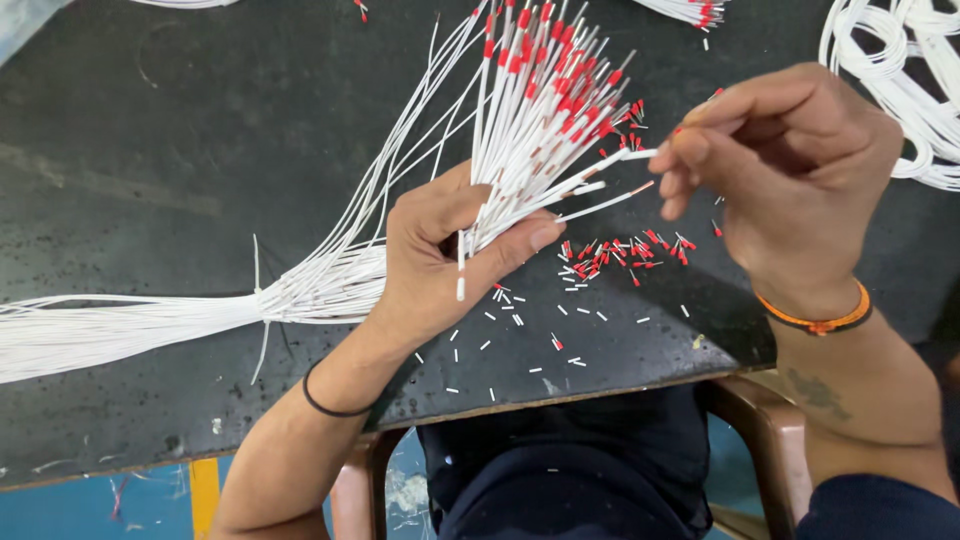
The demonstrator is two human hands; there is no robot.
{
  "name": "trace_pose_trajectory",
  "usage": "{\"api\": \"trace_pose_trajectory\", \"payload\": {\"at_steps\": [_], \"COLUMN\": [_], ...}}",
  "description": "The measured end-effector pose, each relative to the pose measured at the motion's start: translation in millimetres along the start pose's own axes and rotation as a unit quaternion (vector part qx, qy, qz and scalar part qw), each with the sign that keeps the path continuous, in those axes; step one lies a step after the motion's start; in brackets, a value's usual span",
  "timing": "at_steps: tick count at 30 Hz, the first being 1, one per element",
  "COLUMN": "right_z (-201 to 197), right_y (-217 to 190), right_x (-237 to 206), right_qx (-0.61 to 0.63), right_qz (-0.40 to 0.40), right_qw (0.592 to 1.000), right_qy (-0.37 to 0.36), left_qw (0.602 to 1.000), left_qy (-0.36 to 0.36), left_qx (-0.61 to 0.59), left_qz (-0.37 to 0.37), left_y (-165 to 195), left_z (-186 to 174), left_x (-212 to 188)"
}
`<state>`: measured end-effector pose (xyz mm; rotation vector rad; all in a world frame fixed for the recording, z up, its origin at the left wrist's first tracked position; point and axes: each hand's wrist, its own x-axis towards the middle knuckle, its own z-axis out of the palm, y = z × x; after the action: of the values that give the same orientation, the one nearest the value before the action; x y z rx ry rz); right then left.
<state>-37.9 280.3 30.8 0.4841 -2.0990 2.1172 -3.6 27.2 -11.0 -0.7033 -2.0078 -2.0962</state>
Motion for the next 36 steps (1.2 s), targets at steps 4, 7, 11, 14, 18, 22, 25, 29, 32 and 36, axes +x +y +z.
{"api": "trace_pose_trajectory", "payload": {"at_steps": [4,7,11,14,18,22,25,29,32,36], "right_z": [-4.7,-7.5,-12.1,-15.9,-19.6,-22.2,-23.7,-25.0,-26.5,-29.1], "right_y": [6.5,11.2,13.9,16.6,26.0,31.4,30.6,29.2,29.8,31.2], "right_x": [0.5,-1.7,-8.9,-14.7,-17.3,-19.7,-21.0,-20.3,-18.8,-20.2], "right_qx": [0.147,0.198,0.179,0.190,0.256,0.242,0.234,0.211,0.207,0.198], "right_qz": [0.048,0.062,0.038,0.034,0.040,0.055,0.085,0.096,0.110,0.133], "right_qw": [0.988,0.978,0.981,0.979,0.962,0.963,0.964,0.966,0.965,0.966], "right_qy": [-0.020,-0.034,-0.056,-0.065,-0.091,-0.101,-0.094,-0.114,-0.119,-0.105], "left_qw": [1.000,1.000,1.000,1.000,0.999,0.998,0.998,0.998,0.998,0.997], "left_qy": [-0.004,-0.014,-0.024,-0.026,-0.036,-0.045,-0.042,-0.057,-0.064,-0.062], "left_qx": [0.016,0.019,0.004,-0.004,0.028,0.046,0.031,0.014,-0.010,0.038], "left_qz": [0.007,-0.004,-0.014,-0.010,-0.022,-0.020,-0.020,-0.015,-0.002,-0.019], "left_y": [1.0,2.6,5.8,8.8,12.5,12.2,11.4,9.1,6.6,7.0], "left_z": [-0.9,-3.6,-5.0,-3.6,-4.7,-6.4,-5.3,-5.0,-5.9,-7.3], "left_x": [-1.2,-3.1,-2.4,-0.2,1.2,2.4,1.5,2.0,3.6,-0.2]}}
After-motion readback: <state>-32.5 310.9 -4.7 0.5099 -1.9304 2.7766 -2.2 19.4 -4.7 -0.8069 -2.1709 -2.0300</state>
